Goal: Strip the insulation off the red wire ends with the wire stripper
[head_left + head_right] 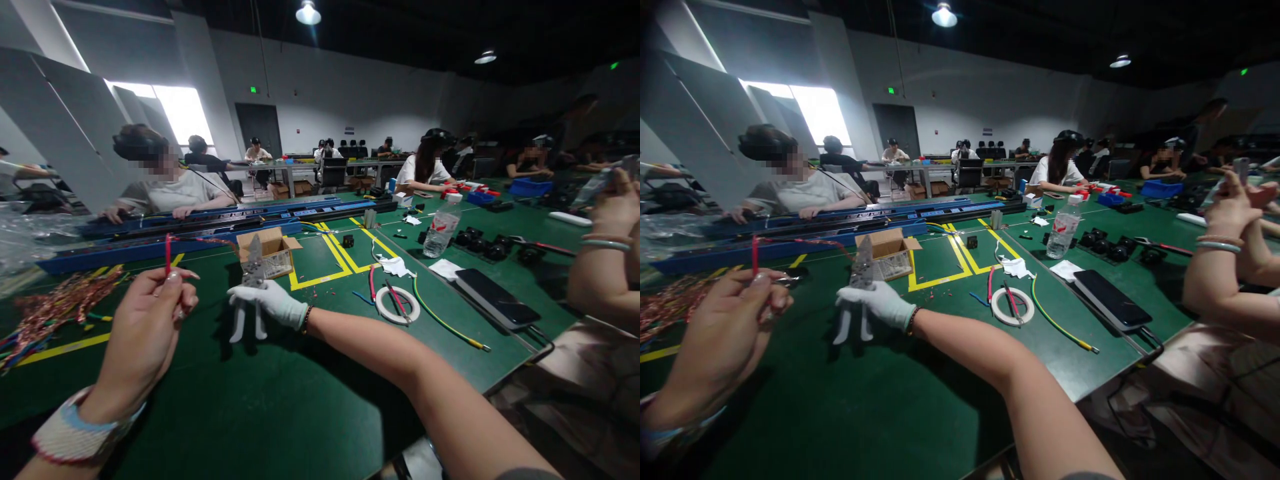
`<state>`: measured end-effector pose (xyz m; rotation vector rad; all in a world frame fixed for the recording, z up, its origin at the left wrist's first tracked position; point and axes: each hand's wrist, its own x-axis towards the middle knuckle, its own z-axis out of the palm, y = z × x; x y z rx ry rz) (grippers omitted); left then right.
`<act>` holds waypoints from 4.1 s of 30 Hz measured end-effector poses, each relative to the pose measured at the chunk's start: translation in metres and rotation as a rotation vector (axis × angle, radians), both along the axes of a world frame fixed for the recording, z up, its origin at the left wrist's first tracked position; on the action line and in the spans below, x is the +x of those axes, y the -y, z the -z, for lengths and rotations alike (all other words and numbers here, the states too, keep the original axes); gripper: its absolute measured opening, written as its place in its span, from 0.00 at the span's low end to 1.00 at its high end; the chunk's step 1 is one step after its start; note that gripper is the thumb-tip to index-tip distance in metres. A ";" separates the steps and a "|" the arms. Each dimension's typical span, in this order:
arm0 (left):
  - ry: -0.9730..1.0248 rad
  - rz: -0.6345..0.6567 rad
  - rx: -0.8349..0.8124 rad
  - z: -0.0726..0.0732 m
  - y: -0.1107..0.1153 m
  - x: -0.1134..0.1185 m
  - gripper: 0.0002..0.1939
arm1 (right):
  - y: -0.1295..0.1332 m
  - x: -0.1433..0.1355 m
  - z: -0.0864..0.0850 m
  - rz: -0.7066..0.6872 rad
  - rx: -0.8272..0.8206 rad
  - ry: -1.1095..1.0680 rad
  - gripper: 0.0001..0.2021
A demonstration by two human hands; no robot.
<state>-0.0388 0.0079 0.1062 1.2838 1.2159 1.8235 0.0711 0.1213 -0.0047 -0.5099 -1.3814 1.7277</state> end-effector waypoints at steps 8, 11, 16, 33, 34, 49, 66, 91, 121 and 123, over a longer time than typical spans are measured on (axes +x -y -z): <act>0.044 -0.005 0.032 -0.008 0.008 0.001 0.04 | 0.011 -0.003 0.023 -0.106 -0.099 0.197 0.17; 0.030 0.001 0.026 -0.005 0.011 -0.003 0.04 | -0.007 0.033 0.018 -0.009 -0.001 0.266 0.17; 0.041 0.024 0.011 0.004 0.011 -0.009 0.03 | -0.005 0.080 -0.001 0.040 0.065 0.270 0.19; -0.102 0.050 -0.060 0.041 0.010 -0.017 0.06 | -0.045 0.113 0.002 -0.073 -0.029 0.229 0.17; -0.119 0.045 -0.066 0.045 0.009 -0.017 0.07 | -0.050 0.110 0.000 -0.050 -0.028 0.209 0.17; -0.225 0.103 -0.199 0.069 0.012 -0.020 0.10 | 0.009 0.183 -0.002 -0.177 -0.082 0.328 0.19; -0.278 0.098 -0.294 0.075 0.017 -0.017 0.19 | -0.026 0.122 -0.007 0.003 -0.218 0.123 0.15; -0.288 -0.046 -0.283 0.075 0.017 -0.017 0.09 | -0.006 0.076 0.012 -0.124 -0.086 0.080 0.22; -0.297 0.298 -0.162 0.074 0.018 0.021 0.11 | 0.055 0.149 -0.008 0.372 0.175 0.362 0.18; -0.302 0.363 -0.174 0.072 0.016 0.031 0.10 | 0.058 0.147 -0.007 0.369 0.158 0.319 0.17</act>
